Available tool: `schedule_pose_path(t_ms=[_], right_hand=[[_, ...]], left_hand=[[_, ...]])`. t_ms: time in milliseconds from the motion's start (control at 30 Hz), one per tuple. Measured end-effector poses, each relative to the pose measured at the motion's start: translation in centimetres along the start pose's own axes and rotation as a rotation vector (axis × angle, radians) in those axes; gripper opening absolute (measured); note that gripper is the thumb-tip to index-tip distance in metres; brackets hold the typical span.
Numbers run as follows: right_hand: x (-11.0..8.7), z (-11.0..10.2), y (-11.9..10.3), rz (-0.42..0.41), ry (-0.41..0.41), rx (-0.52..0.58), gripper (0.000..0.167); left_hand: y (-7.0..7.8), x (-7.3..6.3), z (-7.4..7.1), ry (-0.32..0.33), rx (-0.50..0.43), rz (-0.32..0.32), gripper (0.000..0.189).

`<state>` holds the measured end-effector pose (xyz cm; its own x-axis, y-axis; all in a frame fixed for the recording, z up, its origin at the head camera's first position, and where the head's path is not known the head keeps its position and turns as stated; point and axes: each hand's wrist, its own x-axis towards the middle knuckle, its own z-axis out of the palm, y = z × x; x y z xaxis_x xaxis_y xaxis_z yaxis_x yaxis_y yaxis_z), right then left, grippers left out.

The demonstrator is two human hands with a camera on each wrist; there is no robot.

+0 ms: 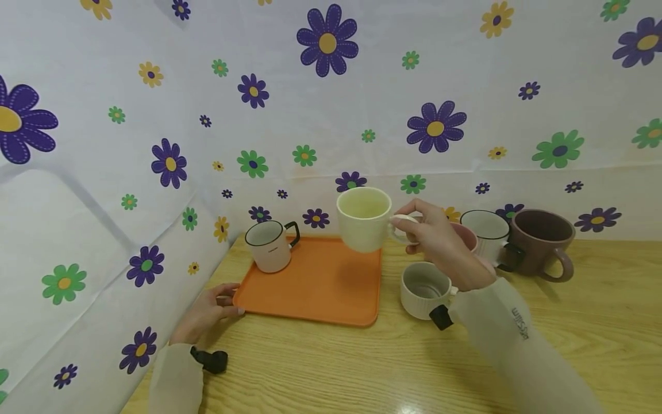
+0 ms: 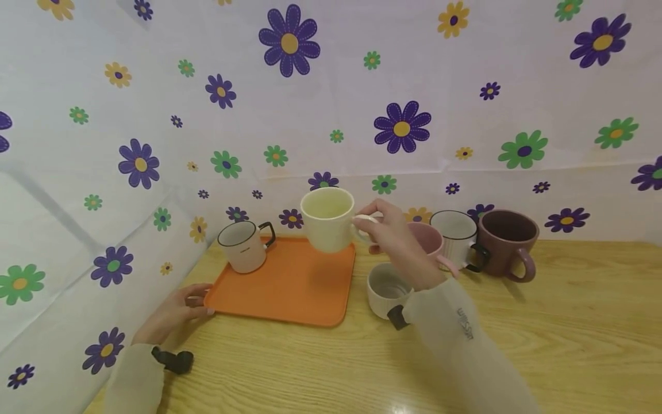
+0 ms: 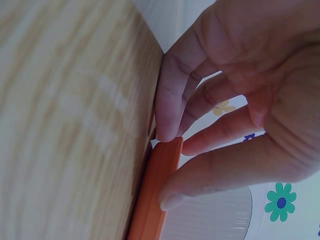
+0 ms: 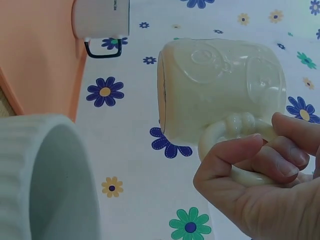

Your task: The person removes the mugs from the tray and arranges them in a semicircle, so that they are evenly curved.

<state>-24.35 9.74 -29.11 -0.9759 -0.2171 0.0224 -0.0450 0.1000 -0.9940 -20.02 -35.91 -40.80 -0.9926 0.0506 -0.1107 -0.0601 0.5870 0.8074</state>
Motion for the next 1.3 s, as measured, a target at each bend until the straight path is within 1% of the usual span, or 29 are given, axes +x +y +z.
schedule_pose_path(t_ms=[167,267,467,567,700,800,900,1000,1133,1233,1300], right_hand=[[-0.9,-0.8,0.0,0.021,0.001,0.075,0.019],[-1.4,-1.2,0.2,0.012,0.002,0.135,0.016],[-1.9,-1.9,0.5,-0.030,-0.011,0.208,0.010],[-2.2,-2.2,0.7,-0.044,-0.014,0.171,0.010],[-2.6,-2.5,1.1,-0.058,-0.004,0.062,0.015],[-2.8,-2.7,1.2,-0.070,-0.001,0.019,0.020],[-3.3,-2.9,1.2,-0.069,0.003,0.022,0.021],[-3.7,-3.2,1.3,-0.047,0.008,0.013,0.022],[-4.5,-4.0,1.3,-0.026,0.020,-0.048,0.028],[-5.1,-4.9,1.5,-0.037,0.035,-0.112,0.029],[-5.4,-5.5,1.7,-0.052,0.051,-0.146,0.027]], left_hand=[[0.0,0.1,-0.1,-0.006,-0.007,0.003,0.068],[0.1,0.1,-0.1,-0.007,-0.006,0.008,0.069],[0.0,0.0,-0.1,-0.002,0.007,0.007,0.068],[0.0,-0.1,-0.1,-0.002,0.012,0.007,0.068],[0.1,-0.1,0.0,0.000,0.019,0.006,0.068],[0.2,-0.1,0.0,-0.001,0.012,0.007,0.068],[0.2,0.0,0.1,-0.007,0.000,0.010,0.069],[0.2,0.0,0.1,-0.004,0.010,0.011,0.069],[0.1,0.1,0.1,-0.001,0.013,0.009,0.068],[0.0,0.2,0.1,-0.006,0.014,0.011,0.068],[-0.2,0.2,0.1,-0.008,0.018,0.009,0.069]])
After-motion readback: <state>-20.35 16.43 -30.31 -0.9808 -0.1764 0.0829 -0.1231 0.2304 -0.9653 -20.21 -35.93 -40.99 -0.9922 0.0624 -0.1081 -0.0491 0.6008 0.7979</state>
